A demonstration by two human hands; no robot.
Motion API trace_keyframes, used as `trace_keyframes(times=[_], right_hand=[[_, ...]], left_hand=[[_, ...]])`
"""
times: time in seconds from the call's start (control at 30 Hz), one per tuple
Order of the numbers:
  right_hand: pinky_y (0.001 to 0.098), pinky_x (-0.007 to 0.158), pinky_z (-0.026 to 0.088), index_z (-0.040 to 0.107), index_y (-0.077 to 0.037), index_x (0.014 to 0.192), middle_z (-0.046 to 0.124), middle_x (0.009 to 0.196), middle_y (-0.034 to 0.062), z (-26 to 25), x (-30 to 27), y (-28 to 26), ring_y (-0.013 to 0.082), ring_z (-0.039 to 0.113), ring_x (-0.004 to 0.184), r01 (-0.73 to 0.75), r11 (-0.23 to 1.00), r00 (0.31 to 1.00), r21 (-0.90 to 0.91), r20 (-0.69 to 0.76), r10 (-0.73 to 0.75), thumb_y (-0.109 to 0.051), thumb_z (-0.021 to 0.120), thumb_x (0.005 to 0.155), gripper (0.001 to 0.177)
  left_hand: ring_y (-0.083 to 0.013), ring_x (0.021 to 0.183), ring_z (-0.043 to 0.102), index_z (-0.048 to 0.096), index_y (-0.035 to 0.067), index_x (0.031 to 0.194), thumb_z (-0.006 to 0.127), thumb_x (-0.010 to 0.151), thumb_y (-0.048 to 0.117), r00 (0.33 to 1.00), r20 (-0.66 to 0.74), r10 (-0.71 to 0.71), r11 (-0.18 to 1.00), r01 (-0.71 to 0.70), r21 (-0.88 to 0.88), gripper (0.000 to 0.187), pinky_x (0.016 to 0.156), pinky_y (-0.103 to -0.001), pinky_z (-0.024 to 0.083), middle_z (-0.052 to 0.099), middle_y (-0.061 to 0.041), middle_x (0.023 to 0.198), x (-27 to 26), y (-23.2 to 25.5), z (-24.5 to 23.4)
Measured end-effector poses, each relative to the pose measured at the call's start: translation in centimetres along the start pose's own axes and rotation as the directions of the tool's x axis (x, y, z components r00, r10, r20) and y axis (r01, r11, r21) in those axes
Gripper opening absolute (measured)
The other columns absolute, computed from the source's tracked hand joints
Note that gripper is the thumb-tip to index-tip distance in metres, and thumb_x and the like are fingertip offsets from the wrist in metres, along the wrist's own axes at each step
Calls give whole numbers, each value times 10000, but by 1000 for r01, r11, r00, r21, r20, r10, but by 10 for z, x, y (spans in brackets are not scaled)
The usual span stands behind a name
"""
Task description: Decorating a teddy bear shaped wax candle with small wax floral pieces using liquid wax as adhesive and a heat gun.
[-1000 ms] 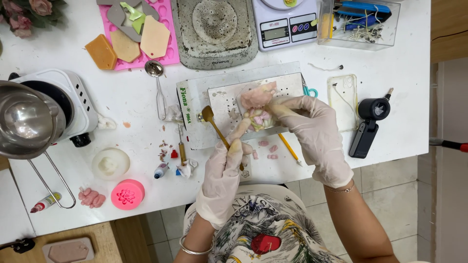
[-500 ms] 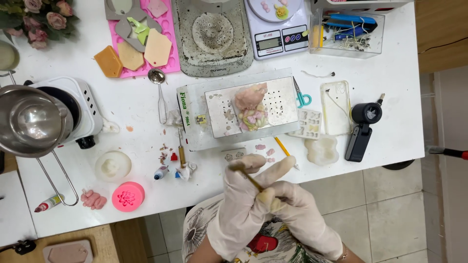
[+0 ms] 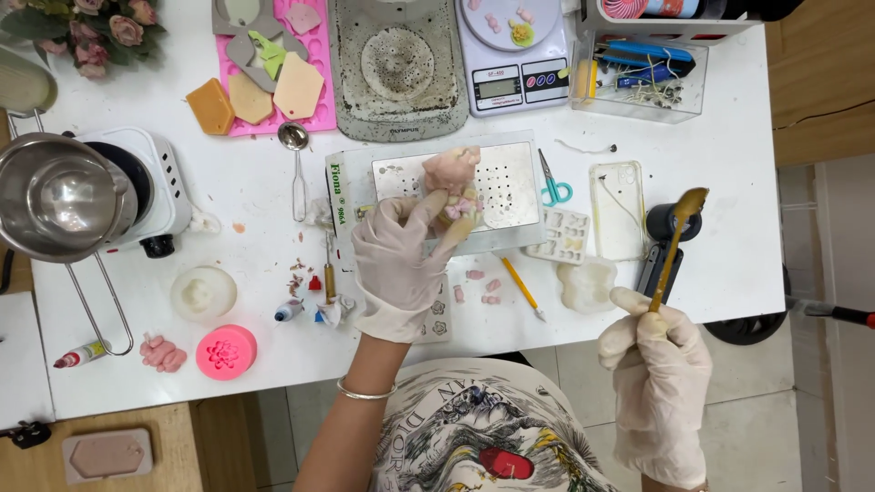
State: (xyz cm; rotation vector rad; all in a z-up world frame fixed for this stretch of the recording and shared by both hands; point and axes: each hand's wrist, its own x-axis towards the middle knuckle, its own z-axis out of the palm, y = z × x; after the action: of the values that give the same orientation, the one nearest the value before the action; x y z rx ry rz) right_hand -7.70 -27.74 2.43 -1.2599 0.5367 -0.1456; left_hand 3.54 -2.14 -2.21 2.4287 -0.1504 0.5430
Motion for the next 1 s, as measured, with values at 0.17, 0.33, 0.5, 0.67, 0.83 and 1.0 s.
trace_keyframes(times=[0.17,0.33,0.5,0.67,0.83,1.0], right_hand=[[292,589,498,682,72,1194,672,770,108,-4,1,-1,169,603,643,-64,998,998,-29,-14,64,-196,630,1042,312],[287,604,503,665,92,1207,679,776,111,-11,8,-1,162,598,638,-77,997,997,-29,5,77,-183,602,1054,321],[286,606,496,674,107,1239,698,791,138,-5,11,-7,162,599,631,-75,994,997,-85,6,76,-157,587,1069,325],[288,626,494,673,107,1279,739,866,191,19,1,-22,182,637,669,-16,972,1000,-236,12,19,-117,545,1079,326],[333,728,548,651,137,1242,731,999,264,30,-4,-6,267,699,790,234,955,963,-179,174,-204,-50,563,1068,270],[374,744,583,653,143,1152,730,981,278,84,1,-2,304,711,781,137,990,948,-29,293,-123,-85,548,1081,261]], left_hand=[[-249,840,587,734,157,1149,825,889,405,1000,15,-26,1000,26,-14,370,719,-420,440,599,-71,936,-3,-5,8],[-248,844,579,739,187,1086,830,858,388,1000,2,23,992,-23,126,317,767,-439,405,603,-28,922,-6,-7,12],[-212,968,599,705,263,1114,797,823,275,975,-49,218,957,-204,204,306,864,-434,401,638,45,1047,-1,-11,-7],[-176,992,607,737,303,1123,780,895,183,953,-110,282,953,-265,149,261,916,-415,399,668,108,1117,-10,-10,-44],[-100,854,565,775,68,993,794,894,55,780,4,-626,535,434,-725,101,744,-243,473,675,-16,983,-54,-25,-78],[-80,864,579,773,41,1018,763,903,11,678,-80,-731,499,451,-739,119,748,-211,462,678,-42,1008,-78,-53,-133]])
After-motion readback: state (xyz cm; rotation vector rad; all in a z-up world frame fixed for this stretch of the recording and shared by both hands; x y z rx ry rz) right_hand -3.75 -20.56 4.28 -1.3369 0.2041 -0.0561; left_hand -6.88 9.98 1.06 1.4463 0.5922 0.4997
